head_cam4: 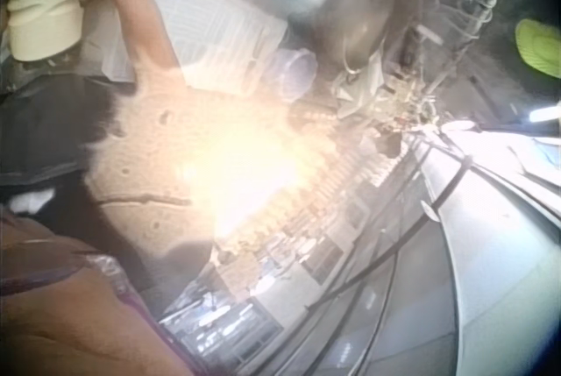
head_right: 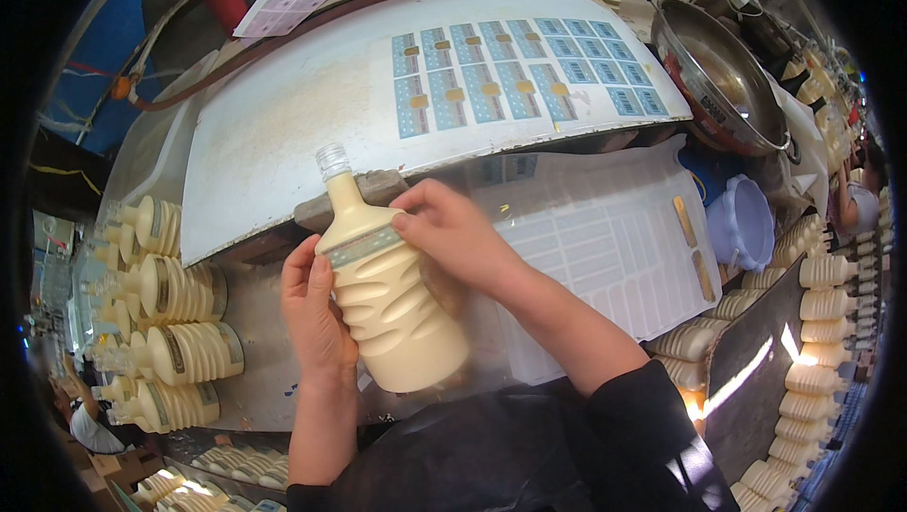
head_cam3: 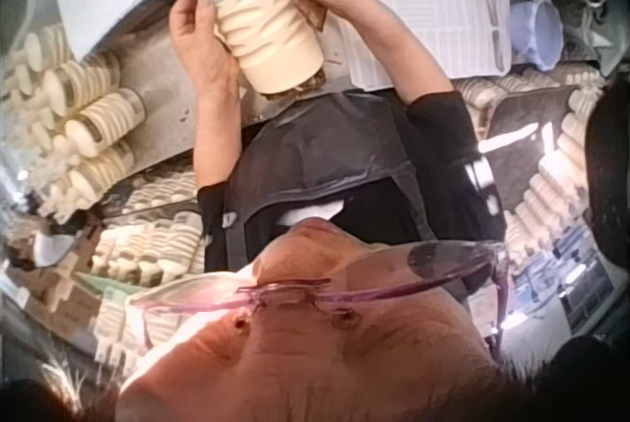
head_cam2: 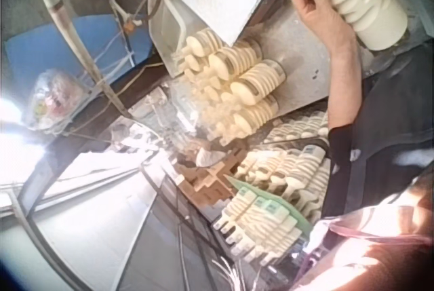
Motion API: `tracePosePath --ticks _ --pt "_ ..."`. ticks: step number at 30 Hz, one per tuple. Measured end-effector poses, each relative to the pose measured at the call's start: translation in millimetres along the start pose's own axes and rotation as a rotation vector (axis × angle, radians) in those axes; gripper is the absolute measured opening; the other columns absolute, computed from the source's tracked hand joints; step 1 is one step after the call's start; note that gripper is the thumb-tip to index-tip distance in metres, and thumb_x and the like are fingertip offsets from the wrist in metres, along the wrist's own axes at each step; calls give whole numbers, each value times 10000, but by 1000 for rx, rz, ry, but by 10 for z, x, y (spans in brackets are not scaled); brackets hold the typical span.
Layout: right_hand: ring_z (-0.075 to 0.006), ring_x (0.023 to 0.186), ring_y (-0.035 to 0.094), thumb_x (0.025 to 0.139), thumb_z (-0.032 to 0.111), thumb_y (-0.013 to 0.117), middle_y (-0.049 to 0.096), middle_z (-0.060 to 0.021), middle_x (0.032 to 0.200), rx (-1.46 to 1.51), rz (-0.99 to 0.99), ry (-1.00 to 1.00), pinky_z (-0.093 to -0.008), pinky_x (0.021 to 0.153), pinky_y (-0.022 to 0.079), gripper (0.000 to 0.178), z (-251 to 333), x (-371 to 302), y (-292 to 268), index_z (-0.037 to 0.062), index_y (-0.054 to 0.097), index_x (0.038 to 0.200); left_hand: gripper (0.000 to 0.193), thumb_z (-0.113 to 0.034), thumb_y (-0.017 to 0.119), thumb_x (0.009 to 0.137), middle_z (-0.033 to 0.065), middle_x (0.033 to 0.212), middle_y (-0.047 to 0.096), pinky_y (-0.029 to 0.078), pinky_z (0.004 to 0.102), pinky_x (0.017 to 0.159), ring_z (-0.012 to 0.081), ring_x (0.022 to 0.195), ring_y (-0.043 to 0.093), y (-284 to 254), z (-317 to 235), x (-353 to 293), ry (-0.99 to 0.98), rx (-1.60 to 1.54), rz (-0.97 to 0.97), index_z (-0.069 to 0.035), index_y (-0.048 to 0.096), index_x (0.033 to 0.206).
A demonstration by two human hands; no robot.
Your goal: The person repeatedly picks up ribbed plastic bottles, applies rectangular labels to their sides, and places them into a tray. The person handles each bottle one at a time, aligning and smoothing the label before moving to the next bottle.
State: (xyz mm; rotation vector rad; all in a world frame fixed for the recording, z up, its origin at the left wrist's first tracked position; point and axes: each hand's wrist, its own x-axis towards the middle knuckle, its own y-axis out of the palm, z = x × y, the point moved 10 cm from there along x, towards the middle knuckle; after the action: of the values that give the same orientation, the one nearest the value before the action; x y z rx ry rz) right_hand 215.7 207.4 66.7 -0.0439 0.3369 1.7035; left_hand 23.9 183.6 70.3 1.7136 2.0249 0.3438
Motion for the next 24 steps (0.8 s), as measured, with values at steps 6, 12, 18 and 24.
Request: tracePosePath --ticks 6,12,18,24 --pt "-71 891 653 1030 162 619 702 -51 998 -20 -17 -5 -235 788 530 212 111 -10 19 23 585 1187 303 -38 641 993 78 1209 635 514 315 969 150 1080 617 -24 7 2 -18 7 -1 -21 587 1291" --pt "-72 883 651 1026 159 622 700 -56 992 -72 8 4 -238 780 531 224 18 -10 13 22 576 1197 295 -42 639 994 81 1214 634 513 316 973 151 1086 614 -2 7 -6 -16 -14 15 -25 586 1283" --pt "-68 891 631 1025 187 620 698 -40 999 -60 -28 -2 -244 785 520 206 19 -33 -6 24 617 1150 305 -41 643 994 69 1213 619 520 304 959 146 1065 619 30 17 -10 -41 -25 7 -31 570 1290" --pt "-107 941 599 958 162 614 661 -28 1067 103 -137 -152 -280 846 501 305 615 -77 -245 21 663 1224 357 -331 492 1096 67 1257 583 425 371 1076 173 1195 536 -16 39 50 -37 -20 106 -37 552 1288"
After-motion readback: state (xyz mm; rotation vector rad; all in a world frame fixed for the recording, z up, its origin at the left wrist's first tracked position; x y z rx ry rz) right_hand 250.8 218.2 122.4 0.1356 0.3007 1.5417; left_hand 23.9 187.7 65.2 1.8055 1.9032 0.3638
